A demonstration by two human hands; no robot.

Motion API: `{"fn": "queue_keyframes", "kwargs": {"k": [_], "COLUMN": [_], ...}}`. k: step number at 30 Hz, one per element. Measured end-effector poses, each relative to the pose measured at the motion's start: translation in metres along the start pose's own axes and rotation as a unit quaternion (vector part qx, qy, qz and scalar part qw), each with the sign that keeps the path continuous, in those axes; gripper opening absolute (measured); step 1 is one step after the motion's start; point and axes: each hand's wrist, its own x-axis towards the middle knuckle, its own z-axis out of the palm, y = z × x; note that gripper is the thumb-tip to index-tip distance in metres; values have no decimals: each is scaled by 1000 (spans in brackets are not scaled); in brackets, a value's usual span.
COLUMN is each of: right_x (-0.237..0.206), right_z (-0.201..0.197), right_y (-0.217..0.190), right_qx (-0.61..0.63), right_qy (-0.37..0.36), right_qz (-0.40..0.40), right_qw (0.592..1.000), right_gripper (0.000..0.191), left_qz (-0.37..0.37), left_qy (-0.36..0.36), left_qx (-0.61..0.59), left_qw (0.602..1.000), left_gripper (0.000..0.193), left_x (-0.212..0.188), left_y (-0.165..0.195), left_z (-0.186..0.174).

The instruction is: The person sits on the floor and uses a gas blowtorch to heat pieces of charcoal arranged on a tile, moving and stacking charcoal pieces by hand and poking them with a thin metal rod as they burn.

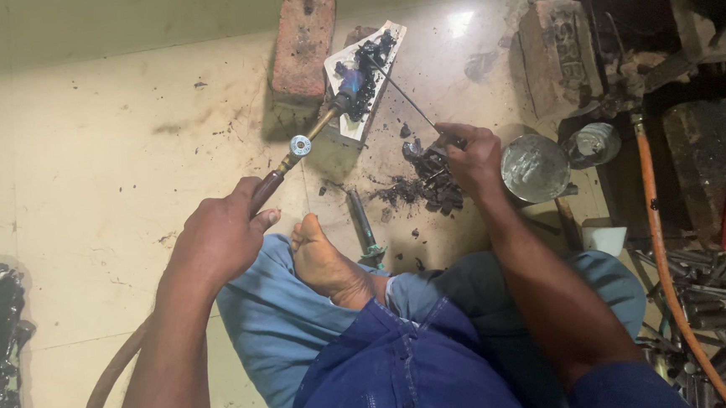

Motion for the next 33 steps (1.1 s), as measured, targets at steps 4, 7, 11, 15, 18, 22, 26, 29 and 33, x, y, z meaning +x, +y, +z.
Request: {"fn": "queue_keyframes", "kwargs": {"k": [4, 7, 11, 15, 18, 22, 26, 29, 33], "right_x": [-2, -2, -2, -4, -9, -19, -30, -40, -53], "right_z": [-1, 0, 2, 3, 3, 1, 0, 0, -3], "right_y": [-8, -8, -7, -13, -21, -24, -20, -15, -11], "right_qx": [-29, -10, 18, 12, -23, -139, -160, -152, -137], "right_qy": [-5, -4, -20, -9, 29, 58, 78, 75, 70], "right_qz": [20, -13, 15, -20, -90, -175, -204, -195, -194], "right_qw": [999, 1000, 1000, 1000, 995, 973, 963, 966, 969], "right_gripper": [45, 40, 41, 43, 35, 23, 17, 19, 19], "left_qz": [5, 8, 8, 16, 0, -3, -7, -16, -15], "left_qy": [-1, 0, -3, 1, -26, -28, -30, -37, -53], "left_qx": [6, 13, 9, 11, 12, 24, 34, 33, 35], "left_qw": [1000, 1000, 1000, 1000, 1000, 999, 999, 999, 998], "left_gripper": [52, 50, 50, 50, 45, 47, 46, 46, 45], "left_x": [-3, -5, -6, -5, -3, -1, -1, -1, -3], "left_y": [-3, -5, -6, -5, -4, -4, -5, -6, -7], "left_z": [1, 1, 2, 4, 5, 7, 8, 8, 9]}}
